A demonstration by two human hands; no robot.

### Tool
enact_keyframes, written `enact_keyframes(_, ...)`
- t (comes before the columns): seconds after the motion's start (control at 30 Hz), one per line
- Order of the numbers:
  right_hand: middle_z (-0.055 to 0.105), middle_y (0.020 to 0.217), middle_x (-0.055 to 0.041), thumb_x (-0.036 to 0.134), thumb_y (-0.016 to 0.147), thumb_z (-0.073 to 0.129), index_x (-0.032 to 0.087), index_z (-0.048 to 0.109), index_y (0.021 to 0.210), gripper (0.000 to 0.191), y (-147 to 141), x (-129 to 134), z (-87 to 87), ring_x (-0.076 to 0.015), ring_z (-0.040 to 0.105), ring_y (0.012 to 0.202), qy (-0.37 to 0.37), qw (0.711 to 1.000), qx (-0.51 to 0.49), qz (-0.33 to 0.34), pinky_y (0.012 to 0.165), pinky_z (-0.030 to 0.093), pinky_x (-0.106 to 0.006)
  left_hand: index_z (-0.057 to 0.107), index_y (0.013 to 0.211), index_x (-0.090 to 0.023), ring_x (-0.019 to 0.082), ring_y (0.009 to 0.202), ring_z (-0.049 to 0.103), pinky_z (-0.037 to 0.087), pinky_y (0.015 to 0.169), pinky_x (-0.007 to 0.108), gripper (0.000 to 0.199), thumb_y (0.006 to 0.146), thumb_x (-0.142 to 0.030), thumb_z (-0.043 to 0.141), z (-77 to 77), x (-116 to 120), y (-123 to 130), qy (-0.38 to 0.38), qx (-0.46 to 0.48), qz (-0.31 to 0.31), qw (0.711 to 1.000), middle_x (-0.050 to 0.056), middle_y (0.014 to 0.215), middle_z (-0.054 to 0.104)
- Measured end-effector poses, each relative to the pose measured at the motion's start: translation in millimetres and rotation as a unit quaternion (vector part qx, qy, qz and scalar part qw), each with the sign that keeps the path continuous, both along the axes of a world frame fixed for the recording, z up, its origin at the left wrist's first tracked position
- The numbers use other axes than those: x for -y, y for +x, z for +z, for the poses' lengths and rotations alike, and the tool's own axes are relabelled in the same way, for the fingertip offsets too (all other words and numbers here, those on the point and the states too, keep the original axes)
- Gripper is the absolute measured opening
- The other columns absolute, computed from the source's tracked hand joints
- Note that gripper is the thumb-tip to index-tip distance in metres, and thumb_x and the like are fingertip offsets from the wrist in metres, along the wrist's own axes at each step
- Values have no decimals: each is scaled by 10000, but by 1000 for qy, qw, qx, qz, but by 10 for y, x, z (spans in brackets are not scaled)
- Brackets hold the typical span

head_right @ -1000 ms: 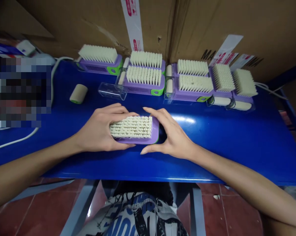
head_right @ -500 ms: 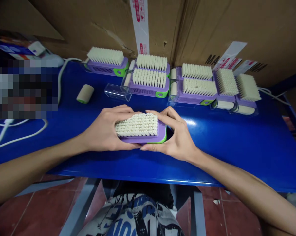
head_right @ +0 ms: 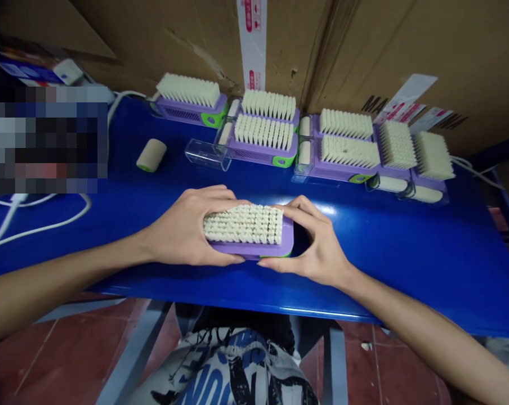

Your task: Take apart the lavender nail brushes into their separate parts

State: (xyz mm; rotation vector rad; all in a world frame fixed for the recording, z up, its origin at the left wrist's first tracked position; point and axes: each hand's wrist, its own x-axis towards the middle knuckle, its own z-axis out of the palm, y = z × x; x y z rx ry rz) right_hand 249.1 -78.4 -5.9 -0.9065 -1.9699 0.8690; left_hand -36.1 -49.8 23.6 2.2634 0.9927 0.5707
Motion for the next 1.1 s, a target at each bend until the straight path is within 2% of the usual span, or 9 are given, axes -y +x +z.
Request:
enact_keyframes(0.1,738,1334,-46,407,736,1086,414,709,1533,882,-10,-85,-54,-275,724,1199,-45,998,-24,25,1055,618,-464,854,1114,-171,270,903,705,528,786,398,593,675,-548,984,19,7,-1,-12,-17,31,999,56,938,774)
enact_keyframes(0.2,691,1514,-67,405,792,1053,402,653,1583,887,-28,-150,-69,-300,705,1382,-80,995,-31,45,1177,601,-478,812,1328,-165,317,1038,748,586,911,462,757,677,-510,987,-8,19,7,7,-22,62,998,96,1119,837)
enact_keyframes(0.37,676,1545,-126,542,739,1064,333,590,1630,1031,-52,-182,-76,-355,672,1422,-16,999,46,22,1237,558,-589,659,1558,-119,389,1235,756,586,1134,590,980,704,-482,976,-135,14,21,70,-26,68,995,163,1414,808)
enact_keyframes(0.5,666,1559,-141,586,769,1033,325,621,1584,950,-38,-189,-108,-360,670,1428,-10,999,35,-15,1223,579,-600,601,1598,-180,424,1438,697,527,1256,640,976,757,-530,952,-172,9,14,87,-14,77,993,178,1583,715)
enact_keyframes(0.63,681,1547,-143,572,777,1032,290,651,1537,895,-7,-209,-138,-332,713,1411,-71,995,-39,-54,1190,632,-518,565,1609,-199,393,1484,681,545,1266,588,924,829,-567,896,-105,7,-5,36,27,68,997,175,1634,675)
enact_keyframes(0.77,723,1560,-136,506,868,970,271,642,1556,798,-15,-200,-105,-320,735,1420,-98,994,-43,-37,1157,669,-503,608,1545,-201,365,1338,764,620,1154,529,893,789,-568,912,-42,9,-6,-18,43,94,994,151,1531,745)
enact_keyframes(0.9,715,1593,-160,331,944,829,216,670,1557,643,-86,-120,-25,-344,742,1427,35,995,62,-67,1121,695,-531,653,1452,-199,351,1201,806,648,1042,521,807,788,-598,881,-37,72,44,-26,43,150,987,130,1405,800)
enact_keyframes(1.0,768,1510,-191,227,907,736,165,720,1489,586,-153,-50,10,-371,785,1365,168,970,129,-117,1128,695,-560,605,1497,-200,367,1234,796,639,1057,544,809,826,-579,849,-55,152,102,5,32,166,986,143,1415,795)
enact_keyframes(1.1,796,1449,-216,224,920,695,136,758,1417,508,-209,-2,31,-380,833,1267,205,954,153,-154,1048,736,-546,570,1530,-199,382,1271,786,635,1070,563,776,872,-540,799,-80,229,149,38,20,153,987,159,1453,780)
